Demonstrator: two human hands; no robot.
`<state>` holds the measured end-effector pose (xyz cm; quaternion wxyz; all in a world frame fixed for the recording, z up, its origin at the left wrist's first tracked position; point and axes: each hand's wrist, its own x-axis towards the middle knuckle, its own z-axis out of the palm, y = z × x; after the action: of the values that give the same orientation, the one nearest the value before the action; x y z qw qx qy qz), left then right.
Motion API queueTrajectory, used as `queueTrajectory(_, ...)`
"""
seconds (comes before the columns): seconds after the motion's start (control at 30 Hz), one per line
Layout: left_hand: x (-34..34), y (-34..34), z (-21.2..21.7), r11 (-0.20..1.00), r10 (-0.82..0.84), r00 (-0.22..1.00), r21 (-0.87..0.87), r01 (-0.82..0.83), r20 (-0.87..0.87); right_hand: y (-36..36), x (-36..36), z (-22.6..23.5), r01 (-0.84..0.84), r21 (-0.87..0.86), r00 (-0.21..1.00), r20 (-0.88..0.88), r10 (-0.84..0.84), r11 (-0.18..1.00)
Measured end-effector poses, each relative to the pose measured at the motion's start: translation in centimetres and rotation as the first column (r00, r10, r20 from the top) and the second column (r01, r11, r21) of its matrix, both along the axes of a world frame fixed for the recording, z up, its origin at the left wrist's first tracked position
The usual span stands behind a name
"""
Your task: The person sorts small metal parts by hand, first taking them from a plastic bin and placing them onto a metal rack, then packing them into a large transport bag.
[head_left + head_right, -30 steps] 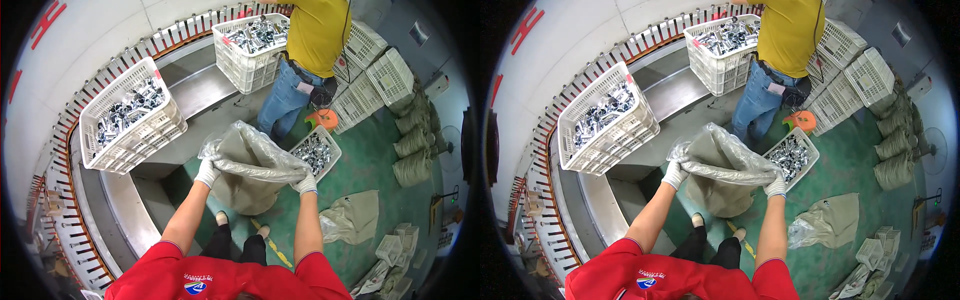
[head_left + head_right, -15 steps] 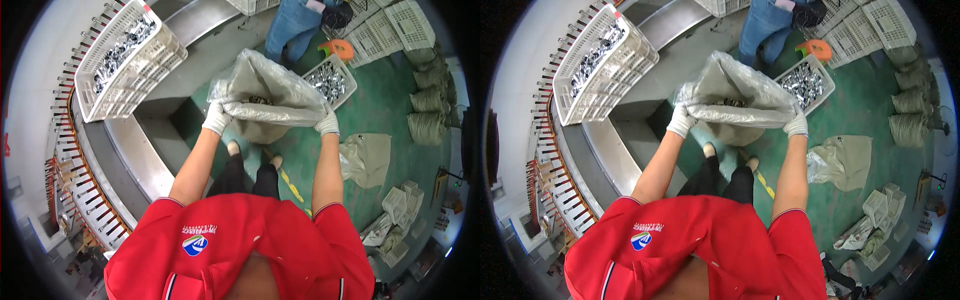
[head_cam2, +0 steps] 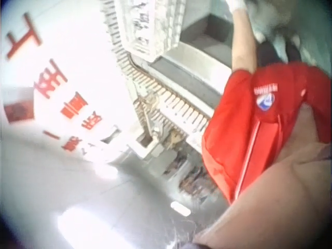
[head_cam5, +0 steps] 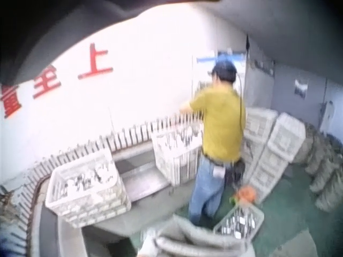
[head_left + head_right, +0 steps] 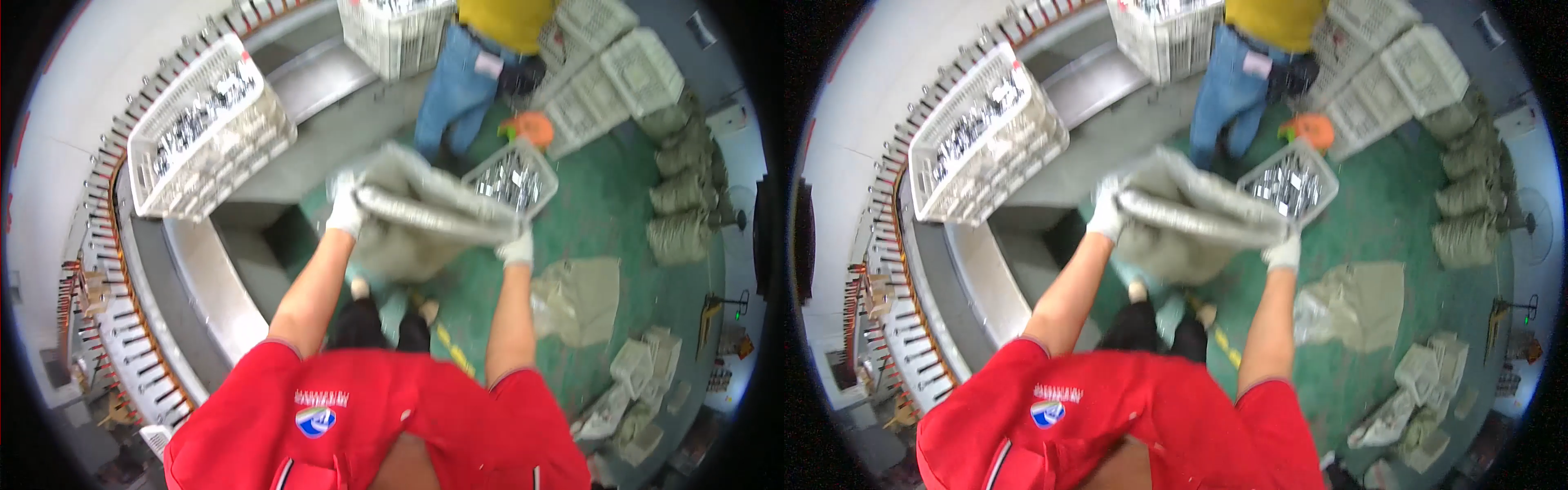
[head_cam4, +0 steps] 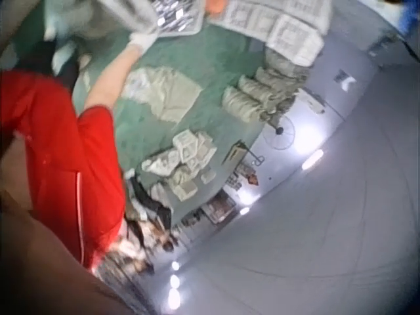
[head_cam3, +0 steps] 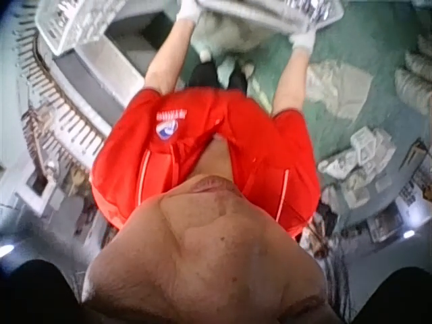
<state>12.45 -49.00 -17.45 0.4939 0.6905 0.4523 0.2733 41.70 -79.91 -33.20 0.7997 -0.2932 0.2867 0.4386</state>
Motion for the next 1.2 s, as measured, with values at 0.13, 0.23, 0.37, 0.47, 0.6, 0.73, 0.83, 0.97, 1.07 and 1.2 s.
queueTrajectory(0.13, 0.1, -4.2, -1.9, 0.349, 0.606, 0.773, -0.936, -0.047, 0.187, -3.7, -0.8, -0.9, -0.073, -0.039, 0.992, -0.102, 0.068, 0.997)
queueTrajectory(0.23, -3.1, -2.2, -2.2, 0.301, 0.576, 0.786, -0.952, 0.052, 0.225, 0.4, -1.1, 2.4, -0.091, -0.107, 0.973, -0.222, 0.066, 0.990)
queueTrajectory(0.37, -1.8, -3.0, -1.7, 0.255, 0.567, 0.798, -0.965, 0.066, 0.204, -0.3, -0.3, 1.4, -0.044, -0.207, 0.984, -0.176, 0.008, 0.977)
queueTrajectory(0.47, -1.6, -2.2, -1.4, 0.224, 0.580, 0.794, -0.973, 0.056, 0.179, 0.3, 0.3, 0.6, -0.054, -0.177, 0.980, -0.198, 0.018, 0.983)
queueTrajectory(0.6, -1.8, -2.9, -1.0, 0.249, 0.572, 0.805, -0.968, 0.009, 0.155, -0.1, 0.3, -0.8, -0.052, -0.154, 0.981, -0.195, 0.022, 0.987)
queueTrajectory(0.73, -2.5, -3.8, -1.4, 0.224, 0.609, 0.790, -0.970, -0.092, 0.066, -1.1, -0.3, -0.9, -0.150, -0.231, 0.959, -0.269, 0.085, 0.961)
queueTrajectory(0.83, -4.1, -2.6, -3.0, 0.213, 0.626, 0.773, -0.976, -0.043, 0.102, -0.9, -0.1, -0.1, -0.209, -0.168, 0.952, -0.260, 0.161, 0.963)
queueTrajectory(0.97, -4.6, -1.7, -4.8, 0.215, 0.608, 0.782, -0.977, 0.007, 0.139, -0.5, 0.3, -0.1, -0.135, -0.227, 0.950, -0.305, 0.062, 0.964)
queueTrajectory(1.07, -4.7, -0.8, -5.4, 0.275, 0.577, 0.783, -0.958, 0.082, 0.233, 0.1, 1.2, -1.2, -0.142, -0.258, 0.968, -0.238, 0.079, 0.956)
queueTrajectory(1.2, -2.4, -2.8, -2.6, 0.215, 0.579, 0.801, -0.976, 0.029, 0.151, -1.6, 1.0, -2.0, -0.074, -0.240, 0.997, -0.048, 0.065, 0.968)
